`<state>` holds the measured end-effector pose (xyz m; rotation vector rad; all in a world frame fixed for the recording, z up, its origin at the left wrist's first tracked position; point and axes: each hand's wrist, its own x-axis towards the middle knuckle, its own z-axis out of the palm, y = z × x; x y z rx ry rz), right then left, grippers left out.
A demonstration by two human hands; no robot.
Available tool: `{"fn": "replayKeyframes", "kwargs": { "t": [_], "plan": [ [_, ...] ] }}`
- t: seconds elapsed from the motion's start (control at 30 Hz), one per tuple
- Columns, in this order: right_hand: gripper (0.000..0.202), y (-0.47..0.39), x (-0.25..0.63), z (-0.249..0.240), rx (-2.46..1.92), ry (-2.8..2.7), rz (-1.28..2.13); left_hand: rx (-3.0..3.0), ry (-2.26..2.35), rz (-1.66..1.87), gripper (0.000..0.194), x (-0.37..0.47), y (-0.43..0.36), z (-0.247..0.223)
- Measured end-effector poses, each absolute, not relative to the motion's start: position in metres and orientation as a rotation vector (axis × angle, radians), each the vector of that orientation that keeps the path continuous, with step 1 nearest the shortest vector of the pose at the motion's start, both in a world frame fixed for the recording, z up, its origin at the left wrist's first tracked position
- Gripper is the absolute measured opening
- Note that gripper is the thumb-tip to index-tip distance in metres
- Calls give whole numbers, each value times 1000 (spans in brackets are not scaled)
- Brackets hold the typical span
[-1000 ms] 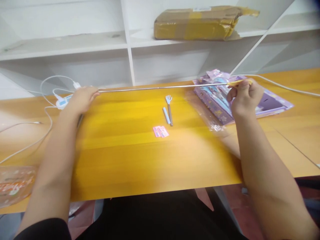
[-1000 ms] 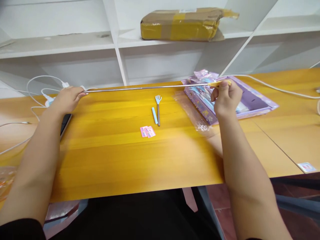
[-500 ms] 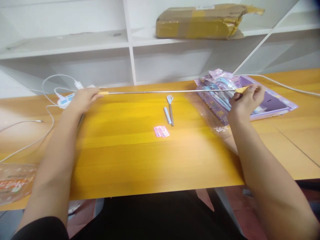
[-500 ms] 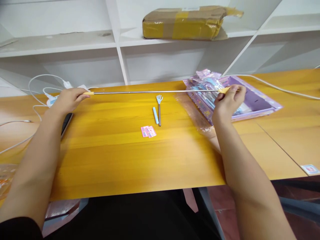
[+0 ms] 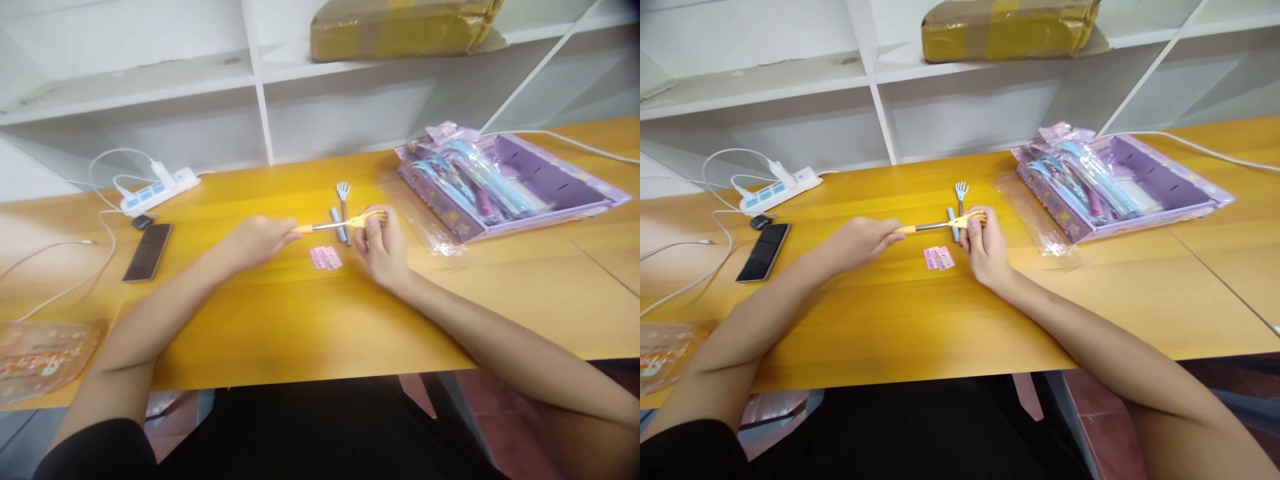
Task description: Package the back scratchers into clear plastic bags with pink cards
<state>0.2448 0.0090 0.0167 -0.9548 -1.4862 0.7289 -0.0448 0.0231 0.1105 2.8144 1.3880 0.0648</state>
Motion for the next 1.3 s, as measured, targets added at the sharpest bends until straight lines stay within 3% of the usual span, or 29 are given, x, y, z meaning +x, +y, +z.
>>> {"fn": "replayKeyframes", "kwargs": {
  "t": [0.2, 0.33, 0.7, 1.1, 1.3],
  "plan": [
    [36, 9, 253, 20, -1036, -1808, 666, 2854, 1371, -20, 46, -53, 28, 115],
    [31, 15, 265, 21, -1098, -1966, 482, 2912, 1344, -29, 43, -55, 28, 117],
    [31, 19, 271, 18, -754, -2346, 352, 2943, 1165, -144, 32, -37, 17, 102],
    [37, 19, 266, 21, -824, -2457, 70, 2957, 1289, -59, 22, -41, 17, 103],
    [39, 26, 281, 38, -980, -2415, -155, 2915, 1427, -26, 27, -71, 43, 129]
  ]
}}
